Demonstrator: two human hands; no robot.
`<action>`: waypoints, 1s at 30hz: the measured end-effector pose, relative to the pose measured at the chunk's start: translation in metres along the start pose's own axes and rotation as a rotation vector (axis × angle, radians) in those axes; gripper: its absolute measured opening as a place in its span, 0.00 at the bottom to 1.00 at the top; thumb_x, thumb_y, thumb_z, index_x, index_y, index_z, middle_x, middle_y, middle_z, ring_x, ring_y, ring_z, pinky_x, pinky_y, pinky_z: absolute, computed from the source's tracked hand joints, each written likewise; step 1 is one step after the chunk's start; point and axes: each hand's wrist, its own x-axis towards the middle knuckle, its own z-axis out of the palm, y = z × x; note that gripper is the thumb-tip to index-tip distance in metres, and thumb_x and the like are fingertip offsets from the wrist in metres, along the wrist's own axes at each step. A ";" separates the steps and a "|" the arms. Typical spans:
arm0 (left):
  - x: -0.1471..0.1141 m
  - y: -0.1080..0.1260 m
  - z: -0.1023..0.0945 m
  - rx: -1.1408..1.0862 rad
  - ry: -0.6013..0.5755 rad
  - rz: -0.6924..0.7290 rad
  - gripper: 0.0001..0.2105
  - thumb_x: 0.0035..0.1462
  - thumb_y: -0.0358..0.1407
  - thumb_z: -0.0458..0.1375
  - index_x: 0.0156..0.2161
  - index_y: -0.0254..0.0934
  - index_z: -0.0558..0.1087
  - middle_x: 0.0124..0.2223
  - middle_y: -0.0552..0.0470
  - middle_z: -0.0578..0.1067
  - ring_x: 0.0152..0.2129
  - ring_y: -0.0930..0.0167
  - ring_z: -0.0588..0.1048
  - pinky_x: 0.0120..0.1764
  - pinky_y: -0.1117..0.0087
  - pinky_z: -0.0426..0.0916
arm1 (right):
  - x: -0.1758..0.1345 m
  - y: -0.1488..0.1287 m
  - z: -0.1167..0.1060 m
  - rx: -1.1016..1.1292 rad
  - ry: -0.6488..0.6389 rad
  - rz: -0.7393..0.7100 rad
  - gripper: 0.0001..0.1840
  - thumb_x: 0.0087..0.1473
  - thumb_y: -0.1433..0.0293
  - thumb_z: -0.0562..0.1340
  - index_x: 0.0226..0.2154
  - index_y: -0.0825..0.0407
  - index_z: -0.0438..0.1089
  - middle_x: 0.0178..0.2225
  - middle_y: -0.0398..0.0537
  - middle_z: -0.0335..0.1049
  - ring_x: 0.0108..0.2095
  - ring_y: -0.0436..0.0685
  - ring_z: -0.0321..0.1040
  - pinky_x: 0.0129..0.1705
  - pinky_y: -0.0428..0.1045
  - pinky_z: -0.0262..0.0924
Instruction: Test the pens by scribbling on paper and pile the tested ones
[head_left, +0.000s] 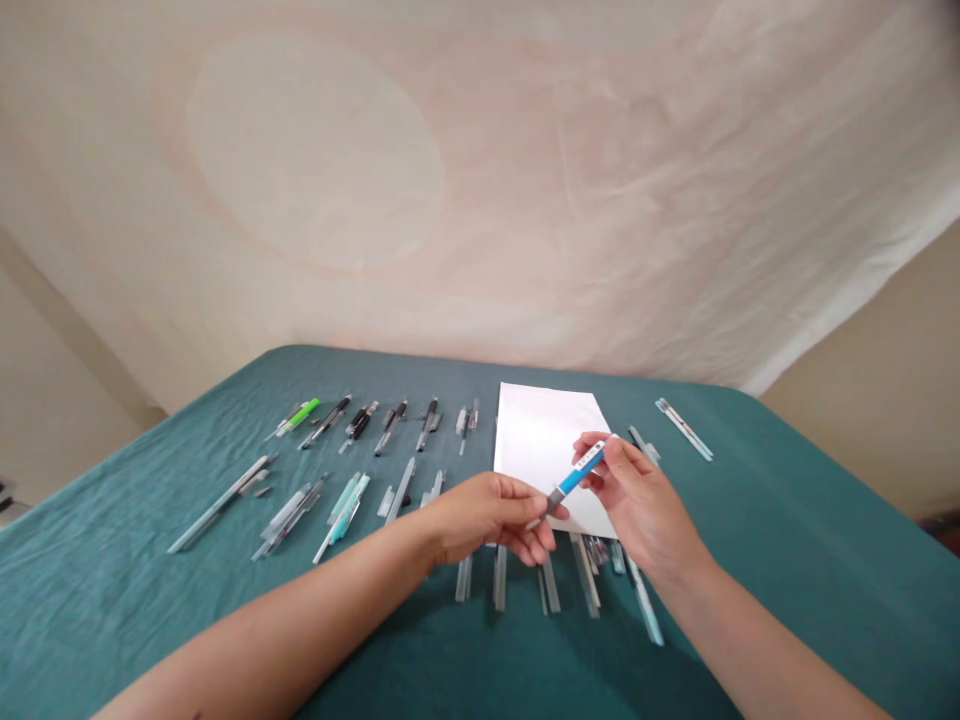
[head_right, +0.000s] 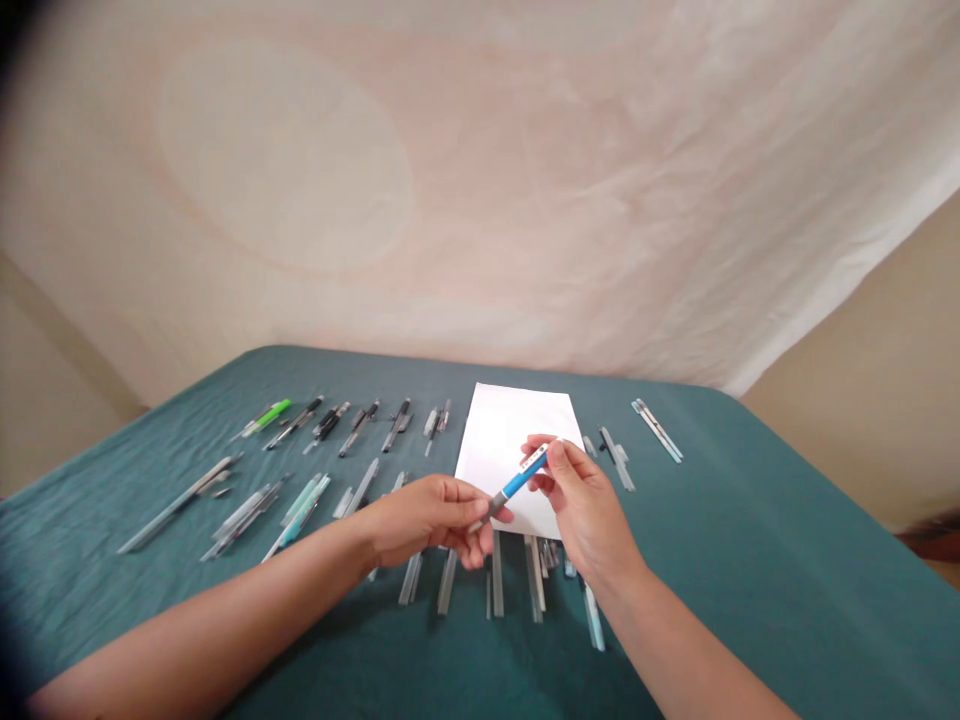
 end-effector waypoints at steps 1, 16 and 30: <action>-0.001 -0.001 0.004 -0.040 -0.065 -0.040 0.17 0.50 0.45 0.60 0.39 0.32 0.75 0.30 0.48 0.75 0.24 0.73 0.73 0.32 0.71 0.68 | 0.000 -0.001 0.000 0.031 -0.034 0.034 0.13 0.51 0.59 0.63 0.34 0.51 0.73 0.34 0.47 0.70 0.34 0.52 0.65 0.33 0.47 0.61; 0.003 0.000 0.006 0.750 0.362 0.325 0.15 0.57 0.43 0.50 0.42 0.39 0.75 0.40 0.51 0.77 0.36 0.68 0.73 0.38 0.72 0.65 | 0.001 -0.024 -0.001 0.273 -0.110 0.218 0.10 0.55 0.60 0.58 0.30 0.48 0.63 0.18 0.35 0.51 0.15 0.45 0.44 0.15 0.41 0.45; 0.018 -0.016 -0.062 1.248 0.663 0.270 0.14 0.52 0.36 0.54 0.44 0.38 0.72 0.44 0.46 0.74 0.41 0.64 0.71 0.45 0.68 0.63 | 0.015 -0.037 -0.028 0.387 -0.103 0.242 0.12 0.53 0.63 0.56 0.23 0.50 0.58 0.13 0.33 0.41 0.13 0.45 0.35 0.13 0.41 0.37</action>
